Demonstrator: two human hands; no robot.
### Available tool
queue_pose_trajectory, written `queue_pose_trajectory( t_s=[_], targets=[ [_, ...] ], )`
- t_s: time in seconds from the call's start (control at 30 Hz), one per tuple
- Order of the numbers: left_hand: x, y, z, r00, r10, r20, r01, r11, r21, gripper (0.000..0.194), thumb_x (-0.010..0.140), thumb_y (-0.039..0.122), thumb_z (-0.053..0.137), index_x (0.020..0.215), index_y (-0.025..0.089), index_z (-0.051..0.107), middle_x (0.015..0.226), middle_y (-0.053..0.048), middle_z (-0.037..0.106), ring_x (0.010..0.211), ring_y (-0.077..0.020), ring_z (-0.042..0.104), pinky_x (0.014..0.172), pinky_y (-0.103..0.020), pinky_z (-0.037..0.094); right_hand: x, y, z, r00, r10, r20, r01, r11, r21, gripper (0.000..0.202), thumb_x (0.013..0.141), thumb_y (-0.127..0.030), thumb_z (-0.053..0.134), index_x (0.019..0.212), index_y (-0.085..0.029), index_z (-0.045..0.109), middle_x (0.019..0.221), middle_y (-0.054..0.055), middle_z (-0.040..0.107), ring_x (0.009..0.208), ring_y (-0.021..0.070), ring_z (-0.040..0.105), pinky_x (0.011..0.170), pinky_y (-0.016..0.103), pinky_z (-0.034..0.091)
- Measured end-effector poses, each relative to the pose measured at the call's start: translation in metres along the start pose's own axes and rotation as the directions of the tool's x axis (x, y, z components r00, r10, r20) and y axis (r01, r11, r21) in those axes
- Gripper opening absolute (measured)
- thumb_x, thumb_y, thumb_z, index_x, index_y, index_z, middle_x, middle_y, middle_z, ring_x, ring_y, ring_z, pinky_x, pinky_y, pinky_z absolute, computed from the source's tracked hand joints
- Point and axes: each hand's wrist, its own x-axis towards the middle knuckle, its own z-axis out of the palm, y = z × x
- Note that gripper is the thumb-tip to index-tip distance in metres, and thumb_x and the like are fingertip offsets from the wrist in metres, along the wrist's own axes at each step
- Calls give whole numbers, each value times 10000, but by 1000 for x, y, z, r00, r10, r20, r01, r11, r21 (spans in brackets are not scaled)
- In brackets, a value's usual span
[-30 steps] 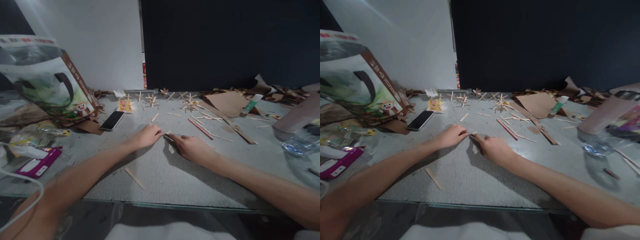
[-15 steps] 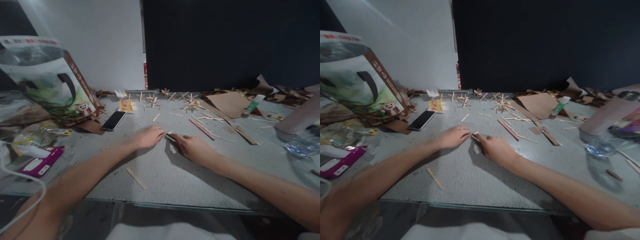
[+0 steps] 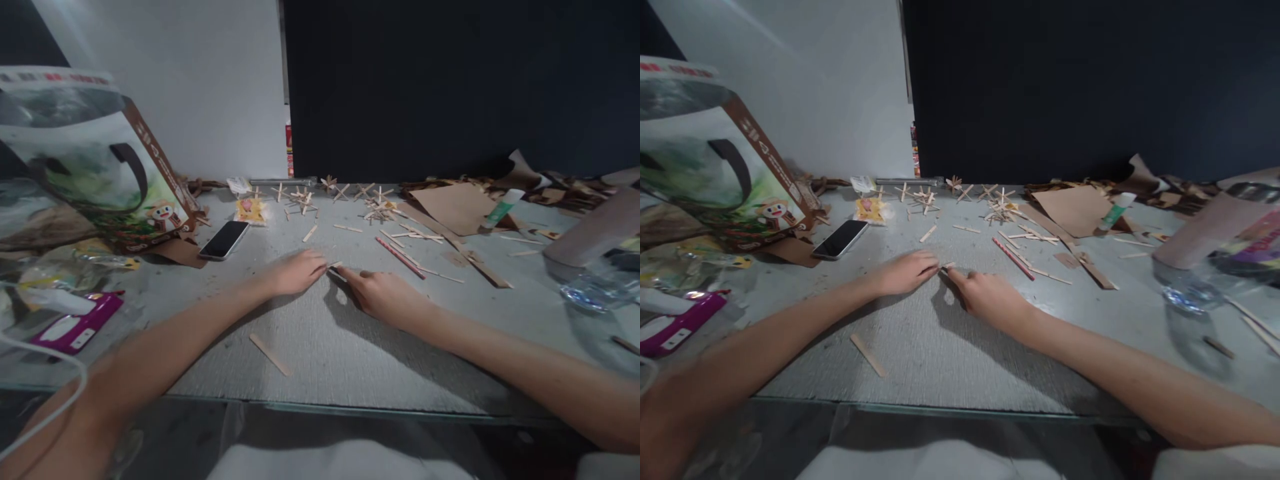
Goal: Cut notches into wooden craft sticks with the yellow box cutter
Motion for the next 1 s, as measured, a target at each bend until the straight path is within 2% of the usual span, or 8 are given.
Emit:
queue_pose_trajectory(
  t_s=[0.2, 0.4, 0.6, 0.77, 0.9, 1.0],
  targets=[
    [1, -2, 1, 1000, 3, 17, -3, 999, 33, 300, 1049, 252, 427, 877, 180, 662, 918, -82, 671, 902, -224, 609, 836, -341, 459, 1, 0, 1, 1000, -7, 25, 8, 999, -41, 583, 951, -132, 508, 1526, -138, 417, 951, 137, 743, 647, 197, 649, 560, 289, 255],
    [1, -1, -1, 1000, -5, 22, 4, 1000, 21, 280, 1025, 235, 433, 875, 181, 663, 908, -80, 662, 887, -226, 599, 824, -345, 452, 2, -1, 2, 999, -36, -17, 35, 998, -54, 564, 923, -126, 507, 1483, -156, 448, 904, 111, 749, 612, 187, 655, 548, 273, 272],
    [0, -1, -1, 1000, -6, 14, 6, 1000, -5, 269, 1017, 232, 446, 849, 190, 652, 898, -84, 660, 891, -240, 604, 831, -360, 453, 4, -1, 1, 999, -44, -27, 43, 998, -42, 563, 903, -101, 514, 1460, -165, 461, 833, 84, 742, 594, 191, 655, 517, 280, 212],
    [0, -1, 0, 1000, -18, -5, 17, 999, -44, 255, 1007, 209, 470, 831, 189, 653, 898, -82, 666, 909, -238, 617, 856, -361, 457, 5, -3, -1, 1000, -20, -5, 20, 999, -33, 549, 918, -111, 527, 1460, -171, 455, 835, 84, 738, 603, 189, 657, 528, 269, 225],
    [-2, 0, 4, 999, -27, -43, 25, 998, -51, 282, 1026, 232, 452, 813, 183, 630, 886, -82, 656, 907, -242, 613, 850, -367, 460, 4, -5, 2, 1000, -1, -16, 1, 1000, -28, 552, 930, -119, 501, 1476, -155, 435, 862, 105, 746, 613, 200, 656, 538, 269, 247],
    [-3, -2, 8, 990, -80, -118, 68, 992, -102, 289, 1036, 247, 442, 784, 192, 571, 848, -55, 625, 856, -215, 587, 816, -342, 447, 1, -3, 6, 999, 5, -44, -5, 1000, 5, 468, 966, -145, 472, 1434, -154, 479, 898, 118, 751, 602, 199, 643, 540, 275, 249]
  ],
)
